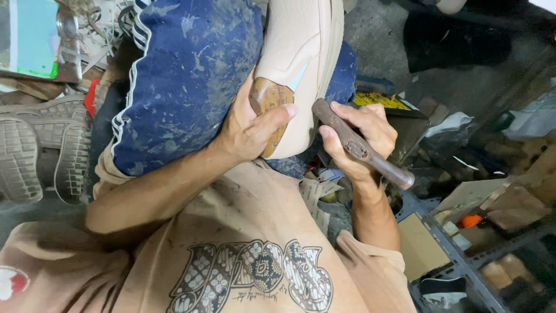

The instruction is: The person removes blue tape from the sole and sides of a beige shoe, then uses a wooden mallet to tap along the shoe's edge and sole. The person rotates the shoe to access different areas while working on their lap.

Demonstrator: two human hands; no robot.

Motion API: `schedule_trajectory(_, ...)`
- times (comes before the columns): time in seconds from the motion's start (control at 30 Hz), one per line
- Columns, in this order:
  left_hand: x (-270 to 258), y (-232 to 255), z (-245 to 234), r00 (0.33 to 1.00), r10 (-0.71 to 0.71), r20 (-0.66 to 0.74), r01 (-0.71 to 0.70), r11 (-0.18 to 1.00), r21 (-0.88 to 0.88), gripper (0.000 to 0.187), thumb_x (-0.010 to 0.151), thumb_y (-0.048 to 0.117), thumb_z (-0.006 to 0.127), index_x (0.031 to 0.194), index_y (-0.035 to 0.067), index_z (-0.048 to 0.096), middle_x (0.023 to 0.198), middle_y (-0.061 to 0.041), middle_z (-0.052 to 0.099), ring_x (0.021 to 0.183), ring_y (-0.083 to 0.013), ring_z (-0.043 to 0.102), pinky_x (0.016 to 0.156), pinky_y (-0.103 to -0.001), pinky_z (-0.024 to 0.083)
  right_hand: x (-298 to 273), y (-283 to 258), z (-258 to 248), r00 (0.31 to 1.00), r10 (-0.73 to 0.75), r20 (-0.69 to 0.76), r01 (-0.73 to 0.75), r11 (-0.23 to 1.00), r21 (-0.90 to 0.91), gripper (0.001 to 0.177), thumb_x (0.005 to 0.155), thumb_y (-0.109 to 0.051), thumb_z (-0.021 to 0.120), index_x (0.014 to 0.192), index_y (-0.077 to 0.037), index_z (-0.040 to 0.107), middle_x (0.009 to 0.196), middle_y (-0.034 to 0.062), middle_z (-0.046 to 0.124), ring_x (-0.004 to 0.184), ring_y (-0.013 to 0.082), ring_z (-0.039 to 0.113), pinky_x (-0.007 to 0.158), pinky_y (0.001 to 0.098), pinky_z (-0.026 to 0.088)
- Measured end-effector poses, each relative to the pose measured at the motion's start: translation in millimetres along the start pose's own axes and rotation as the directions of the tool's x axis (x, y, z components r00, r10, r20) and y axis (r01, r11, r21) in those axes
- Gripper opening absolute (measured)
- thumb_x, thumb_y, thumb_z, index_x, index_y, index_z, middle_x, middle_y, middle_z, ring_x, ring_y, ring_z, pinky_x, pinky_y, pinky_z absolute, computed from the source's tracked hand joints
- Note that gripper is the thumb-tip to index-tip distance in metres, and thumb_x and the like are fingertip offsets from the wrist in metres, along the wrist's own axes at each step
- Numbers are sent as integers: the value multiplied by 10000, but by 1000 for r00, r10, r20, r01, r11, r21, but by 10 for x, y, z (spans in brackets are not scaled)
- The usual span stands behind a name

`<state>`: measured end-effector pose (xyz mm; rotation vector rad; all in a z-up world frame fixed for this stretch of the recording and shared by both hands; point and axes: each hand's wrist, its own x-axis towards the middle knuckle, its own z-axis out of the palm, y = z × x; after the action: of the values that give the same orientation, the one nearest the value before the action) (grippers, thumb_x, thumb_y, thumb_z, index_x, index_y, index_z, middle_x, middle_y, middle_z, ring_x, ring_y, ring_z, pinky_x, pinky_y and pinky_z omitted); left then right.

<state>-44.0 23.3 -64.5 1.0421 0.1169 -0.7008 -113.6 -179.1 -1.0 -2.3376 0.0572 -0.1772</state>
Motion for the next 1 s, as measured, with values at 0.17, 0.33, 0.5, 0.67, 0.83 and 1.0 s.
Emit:
schedule_trajectory(0.17, -81, -111, 6, 997, -59, -44, 59, 998, 4, 600, 855, 243, 795, 1360, 29, 551, 1205, -156, 643, 1156, -195, 587, 1044, -462, 474, 134, 19, -47, 982, 159, 101, -175, 969, 172, 290, 837, -145, 839, 1054, 40, 789, 651, 137, 655, 494, 168, 537, 528, 304, 468)
schedule_trajectory(0.33, -28, 26, 21, 957, -287, -49, 289, 922, 259, 578, 812, 444, 677, 1266, 100, 579, 1243, -57, 706, 1173, -198, 656, 1034, -357, 486, 669, -2, -251, 870, 170, 464, -274, 947, 167, 157, 953, -38, 736, 1032, 97, 713, 924, 209, 734, 690, 172, 642, 546, 262, 516)
schedule_trajectory(0.5, -125, 88, 17, 989, 70, 133, -62, 996, -59, 964, 968, 219, 666, 1615, 62, -31, 1699, -200, 284, 1583, -310, 348, 1369, -472, 259, 526, 80, -414, 806, 283, 520, -437, 877, 200, 264, 950, -218, 735, 1133, -27, 719, 998, 88, 742, 771, 105, 624, 673, 222, 491)
schedule_trajectory(0.67, -484, 76, -36, 997, 23, 70, -40, 965, 259, 929, 979, 205, 700, 1630, 121, 43, 1747, -148, 153, 1643, -272, 174, 1368, -433, 148, -279, -129, -301, 891, 449, 72, -454, 867, 206, 422, 865, -353, 685, 1072, 14, 710, 1051, 165, 735, 962, 230, 709, 888, 316, 551)
schedule_trajectory(0.83, -398, 73, -9, 997, -50, 51, 33, 956, 290, 838, 972, 240, 672, 1624, 121, 160, 1730, -119, 183, 1621, -254, 174, 1334, -426, 166, -619, -271, 26, 877, 480, -31, -472, 870, 141, 370, 880, -307, 731, 1113, -18, 730, 1028, 110, 751, 897, 161, 702, 819, 257, 533)
schedule_trajectory(1.0, -396, 79, 5, 999, -9, 43, -2, 967, 253, 855, 972, 236, 685, 1627, 120, 148, 1740, -127, 176, 1635, -256, 187, 1359, -415, 177, -637, -247, 156, 955, 281, -96, -279, 960, 35, 315, 886, -222, 762, 1117, -13, 710, 1040, 152, 739, 875, 229, 686, 821, 302, 549)
